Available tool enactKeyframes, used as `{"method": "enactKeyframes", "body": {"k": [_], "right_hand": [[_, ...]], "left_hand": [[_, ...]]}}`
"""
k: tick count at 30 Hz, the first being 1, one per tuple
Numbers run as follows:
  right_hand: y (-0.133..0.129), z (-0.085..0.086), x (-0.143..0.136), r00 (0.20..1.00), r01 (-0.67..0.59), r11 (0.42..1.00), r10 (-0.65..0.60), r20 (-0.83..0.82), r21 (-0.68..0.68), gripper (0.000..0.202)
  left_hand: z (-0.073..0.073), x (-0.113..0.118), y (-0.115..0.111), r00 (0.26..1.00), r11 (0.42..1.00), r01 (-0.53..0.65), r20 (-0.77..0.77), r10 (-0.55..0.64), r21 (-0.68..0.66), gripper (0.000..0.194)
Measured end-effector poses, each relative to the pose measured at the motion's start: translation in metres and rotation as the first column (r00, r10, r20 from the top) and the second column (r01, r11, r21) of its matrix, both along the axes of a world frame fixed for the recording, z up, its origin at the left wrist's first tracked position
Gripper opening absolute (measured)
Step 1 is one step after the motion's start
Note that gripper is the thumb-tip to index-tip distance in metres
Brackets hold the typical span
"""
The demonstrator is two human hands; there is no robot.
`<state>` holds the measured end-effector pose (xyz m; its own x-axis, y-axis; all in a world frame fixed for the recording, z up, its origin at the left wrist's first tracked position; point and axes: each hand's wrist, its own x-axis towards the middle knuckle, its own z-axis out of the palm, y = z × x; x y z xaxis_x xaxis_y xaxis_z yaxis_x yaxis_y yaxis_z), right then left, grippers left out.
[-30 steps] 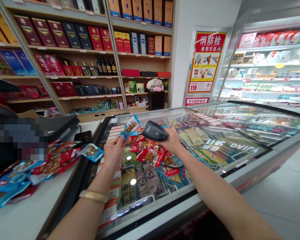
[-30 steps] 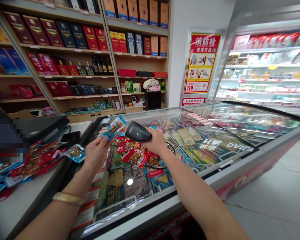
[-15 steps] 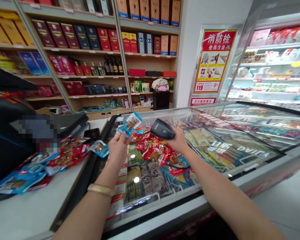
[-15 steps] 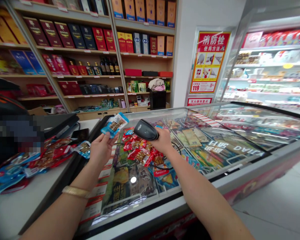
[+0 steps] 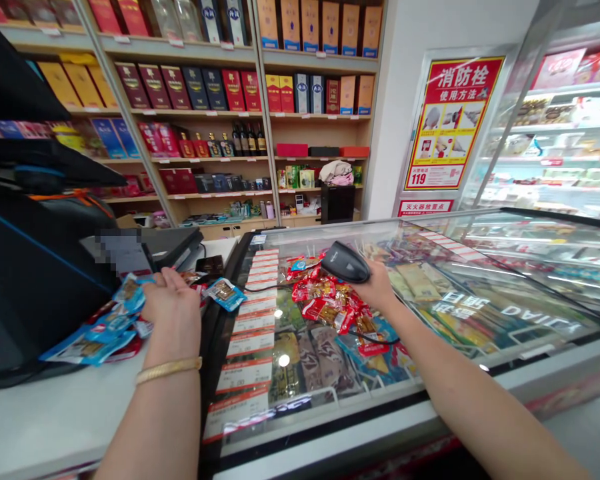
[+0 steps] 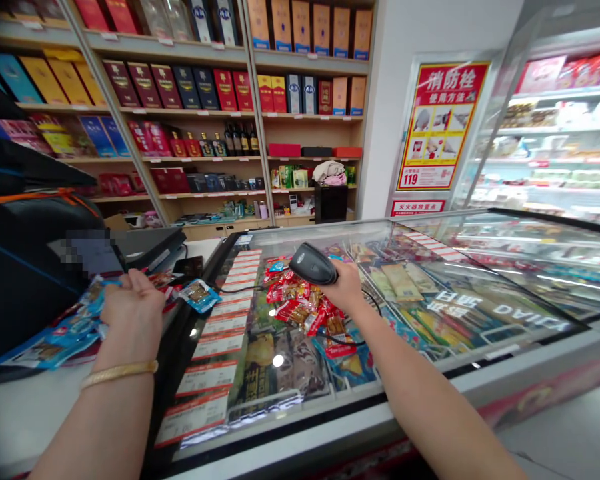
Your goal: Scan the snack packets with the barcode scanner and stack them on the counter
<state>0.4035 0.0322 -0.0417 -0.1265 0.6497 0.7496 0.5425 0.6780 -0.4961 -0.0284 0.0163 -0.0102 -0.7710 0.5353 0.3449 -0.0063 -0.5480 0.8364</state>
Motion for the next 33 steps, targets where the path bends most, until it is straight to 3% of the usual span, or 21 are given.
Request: {"method": "enactKeyframes", "body": {"k": [3, 6, 10, 12, 13, 14, 16, 18, 20, 23, 29, 33], "right_hand": [[-0.001, 0.001, 0.0, 1.0, 0.01, 1.0, -0.01, -0.008, -0.003, 0.021], [0.0, 0.001, 0.0, 0.999, 0.01, 1.0, -0.011, -0.031, -0.024, 0.024], [0.002, 0.002, 0.001, 0.999, 0.026, 1.0, -0.027, -0.033, -0.016, 0.024], [0.004, 0.003, 0.003, 0.999, 0.051, 0.999, -0.051, -0.011, -0.005, 0.021], [0.004, 0.003, 0.004, 0.998, 0.062, 0.998, -0.062, 0.001, -0.004, 0.019], [0.005, 0.004, 0.004, 0.997, 0.071, 0.997, -0.071, 0.013, -0.007, 0.017], [0.006, 0.004, 0.005, 0.996, 0.085, 0.996, -0.084, 0.031, -0.015, 0.014], [0.007, 0.003, 0.005, 0.994, 0.097, 0.995, -0.096, 0.043, -0.018, 0.013], [0.008, 0.002, 0.005, 0.993, 0.105, 0.994, -0.104, 0.048, -0.016, 0.013], [0.008, 0.001, 0.005, 0.994, 0.102, 0.995, -0.101, 0.053, -0.019, 0.013], [0.008, 0.002, 0.005, 0.994, 0.104, 0.994, -0.103, 0.044, -0.016, 0.012], [0.009, 0.001, 0.006, 0.992, 0.111, 0.994, -0.111, 0.053, -0.014, 0.011]], "left_hand": [[0.003, 0.001, -0.002, 0.987, 0.998, -0.055, 0.15, 0.06, -0.041, 0.034], [0.012, 0.017, 0.0, 0.979, 0.997, -0.02, 0.202, 0.035, -0.076, 0.035], [0.014, 0.067, 0.003, 0.989, 0.993, 0.069, 0.133, -0.057, -0.092, 0.013], [0.007, 0.099, 0.003, 0.99, 0.98, 0.13, -0.028, -0.135, -0.148, 0.03], [0.002, 0.114, 0.003, 0.956, 0.965, 0.14, -0.223, -0.19, -0.222, 0.036], [-0.004, 0.128, 0.002, 0.876, 0.946, 0.137, -0.41, -0.254, -0.293, 0.039], [-0.016, 0.149, 0.0, 0.597, 0.907, 0.095, -0.705, -0.382, -0.41, 0.04], [-0.028, 0.162, -0.002, 0.333, 0.876, 0.059, -0.818, -0.469, -0.479, 0.039], [-0.037, 0.169, -0.002, 0.163, 0.851, 0.016, -0.838, -0.52, -0.525, 0.04], [-0.045, 0.174, 0.001, 0.071, 0.832, -0.038, -0.832, -0.551, -0.554, 0.042], [-0.049, 0.174, 0.008, -0.013, 0.841, 0.007, -0.841, -0.541, -0.541, 0.04], [-0.049, 0.174, 0.009, -0.029, 0.857, 0.029, -0.857, -0.514, -0.514, 0.04]]}}
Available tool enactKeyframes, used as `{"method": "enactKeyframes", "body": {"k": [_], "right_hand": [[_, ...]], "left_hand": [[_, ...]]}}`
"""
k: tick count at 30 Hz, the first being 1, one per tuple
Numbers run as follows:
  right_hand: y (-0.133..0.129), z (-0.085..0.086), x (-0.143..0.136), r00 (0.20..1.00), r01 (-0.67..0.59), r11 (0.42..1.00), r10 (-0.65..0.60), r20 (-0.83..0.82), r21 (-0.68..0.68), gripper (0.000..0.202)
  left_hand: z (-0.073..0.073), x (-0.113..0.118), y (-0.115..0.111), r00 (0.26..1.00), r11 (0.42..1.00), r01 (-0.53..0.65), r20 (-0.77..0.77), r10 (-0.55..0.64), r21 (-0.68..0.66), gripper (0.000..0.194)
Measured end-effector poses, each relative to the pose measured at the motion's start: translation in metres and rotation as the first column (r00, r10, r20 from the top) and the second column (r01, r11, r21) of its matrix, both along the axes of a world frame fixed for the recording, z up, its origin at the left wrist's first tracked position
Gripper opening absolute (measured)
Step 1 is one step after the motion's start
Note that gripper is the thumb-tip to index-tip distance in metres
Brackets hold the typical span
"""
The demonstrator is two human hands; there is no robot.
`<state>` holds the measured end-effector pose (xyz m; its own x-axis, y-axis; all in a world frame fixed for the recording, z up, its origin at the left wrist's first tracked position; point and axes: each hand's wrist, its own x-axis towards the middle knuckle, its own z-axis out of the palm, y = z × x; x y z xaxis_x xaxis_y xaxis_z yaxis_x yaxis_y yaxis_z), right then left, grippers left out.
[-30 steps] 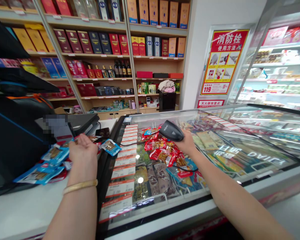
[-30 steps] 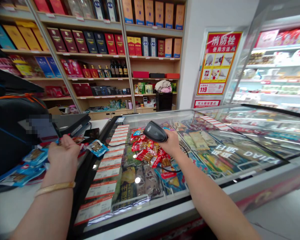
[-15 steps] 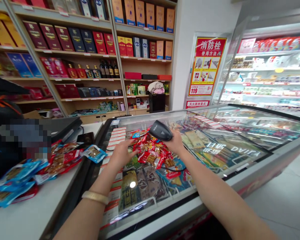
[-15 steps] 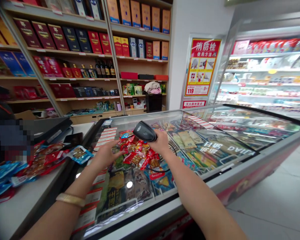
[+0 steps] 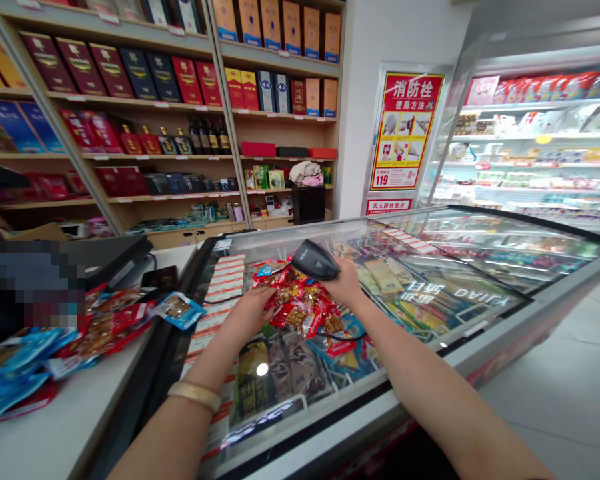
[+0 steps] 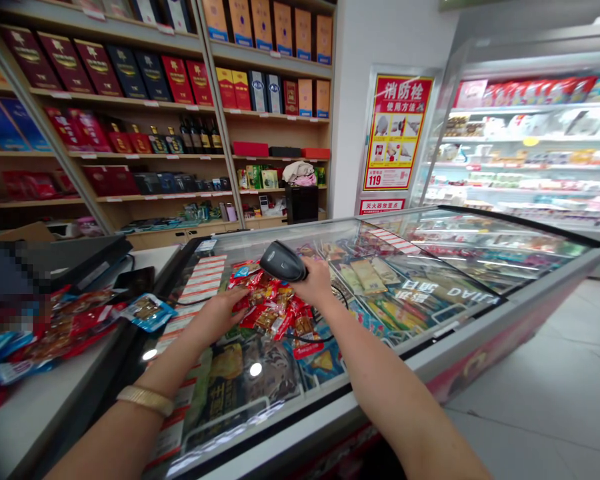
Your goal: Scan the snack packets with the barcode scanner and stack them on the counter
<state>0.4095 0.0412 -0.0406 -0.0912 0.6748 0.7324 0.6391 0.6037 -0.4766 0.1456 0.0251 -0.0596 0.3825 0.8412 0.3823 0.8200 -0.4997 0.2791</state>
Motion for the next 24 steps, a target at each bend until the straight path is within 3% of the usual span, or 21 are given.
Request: {"method": "enactKeyframes", "body": {"k": [7, 13, 15, 20, 22, 24], "right_hand": [[0.008, -0.005, 0.005, 0.997, 0.074, 0.997, -0.074, 0.013, 0.008, 0.019], [0.009, -0.005, 0.009, 0.995, 0.099, 0.995, -0.099, 0.027, 0.009, 0.022], [0.007, -0.002, 0.011, 0.997, 0.075, 0.997, -0.076, 0.028, 0.009, 0.022], [0.002, 0.007, 0.017, 0.99, 0.062, 0.996, -0.068, 0.123, 0.057, 0.023], [-0.001, 0.011, 0.018, 0.977, 0.028, 0.998, -0.039, 0.209, 0.056, 0.023], [-0.004, 0.014, 0.017, 0.959, -0.015, 0.999, 0.003, 0.285, 0.04, 0.024]], "left_hand": [[0.003, -0.004, -0.003, 0.992, 0.996, -0.075, 0.104, 0.07, 0.049, 0.036], [0.008, -0.012, -0.006, 0.926, 0.978, -0.201, 0.334, 0.175, 0.047, 0.027], [0.011, -0.017, -0.005, 0.859, 0.96, -0.277, 0.455, 0.233, 0.032, 0.026], [0.025, -0.035, -0.004, 0.562, 0.929, -0.364, 0.78, 0.275, -0.065, 0.028], [0.031, -0.043, -0.005, 0.52, 0.922, -0.385, 0.816, 0.252, -0.039, 0.029], [0.036, -0.049, -0.006, 0.55, 0.919, -0.395, 0.8, 0.24, -0.005, 0.028]]}}
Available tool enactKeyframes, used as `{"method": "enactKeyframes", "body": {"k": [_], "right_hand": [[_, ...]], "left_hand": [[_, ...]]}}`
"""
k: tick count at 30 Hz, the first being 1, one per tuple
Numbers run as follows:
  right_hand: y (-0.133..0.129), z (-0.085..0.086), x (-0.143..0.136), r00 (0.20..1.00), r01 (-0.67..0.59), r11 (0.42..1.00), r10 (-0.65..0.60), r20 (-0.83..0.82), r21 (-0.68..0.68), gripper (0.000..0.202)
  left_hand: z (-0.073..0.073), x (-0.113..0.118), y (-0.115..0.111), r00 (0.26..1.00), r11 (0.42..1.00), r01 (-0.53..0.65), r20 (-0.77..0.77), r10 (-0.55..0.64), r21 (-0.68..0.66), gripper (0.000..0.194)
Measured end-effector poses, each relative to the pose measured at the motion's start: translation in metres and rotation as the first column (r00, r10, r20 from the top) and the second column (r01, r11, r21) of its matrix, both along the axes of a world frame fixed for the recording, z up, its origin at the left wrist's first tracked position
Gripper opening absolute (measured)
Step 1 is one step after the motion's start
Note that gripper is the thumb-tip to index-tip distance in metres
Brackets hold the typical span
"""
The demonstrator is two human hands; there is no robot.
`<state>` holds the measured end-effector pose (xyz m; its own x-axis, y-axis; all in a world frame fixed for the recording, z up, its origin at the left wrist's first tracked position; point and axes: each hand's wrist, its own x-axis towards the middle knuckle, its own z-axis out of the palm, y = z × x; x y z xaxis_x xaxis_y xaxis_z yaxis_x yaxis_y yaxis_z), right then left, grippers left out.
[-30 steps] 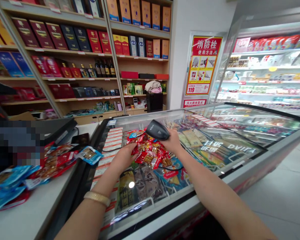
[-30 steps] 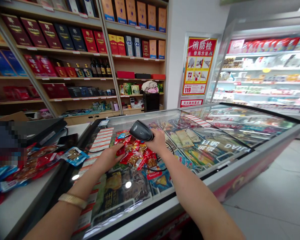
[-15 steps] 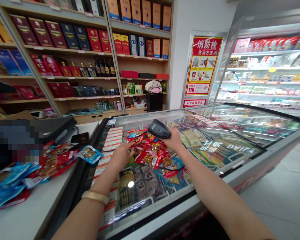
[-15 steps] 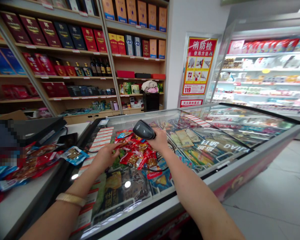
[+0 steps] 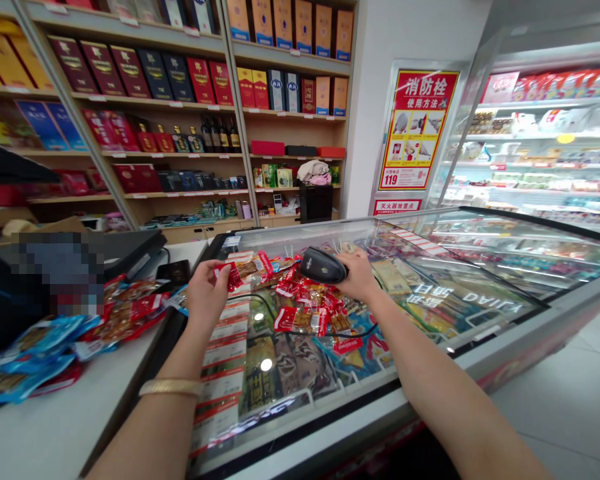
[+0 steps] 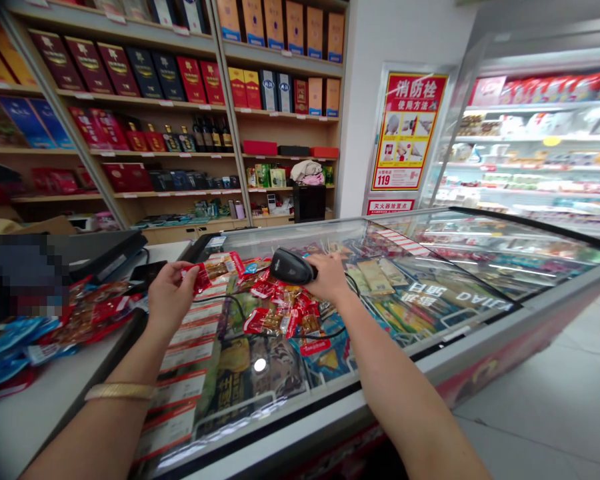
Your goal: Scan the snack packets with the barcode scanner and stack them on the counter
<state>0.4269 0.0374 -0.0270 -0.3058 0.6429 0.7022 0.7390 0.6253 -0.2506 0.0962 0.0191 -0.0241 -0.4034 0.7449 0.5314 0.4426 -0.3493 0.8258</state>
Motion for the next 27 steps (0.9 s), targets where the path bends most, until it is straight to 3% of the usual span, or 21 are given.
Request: {"method": "enactKeyframes", "body": {"k": [6, 16, 23, 27], "right_hand": [[-0.008, 0.003, -0.008, 0.989, -0.087, 0.996, 0.091, 0.114, -0.037, 0.028], [-0.015, 0.007, -0.014, 0.973, -0.117, 0.99, 0.13, 0.189, -0.08, 0.027], [-0.014, 0.007, -0.015, 0.97, -0.118, 0.99, 0.132, 0.203, -0.081, 0.028], [-0.011, 0.001, -0.013, 0.977, -0.115, 0.991, 0.126, 0.175, -0.069, 0.031]], "left_hand": [[0.002, -0.008, -0.004, 0.964, 0.999, -0.012, -0.264, -0.002, -0.049, 0.025], [0.012, 0.001, -0.013, 0.906, 0.996, -0.03, -0.423, -0.01, -0.088, 0.026], [0.011, 0.0, -0.013, 0.904, 0.995, -0.045, -0.428, 0.004, -0.085, 0.029], [0.008, 0.003, -0.011, 0.958, 0.995, 0.005, -0.285, -0.033, -0.098, 0.027]]}}
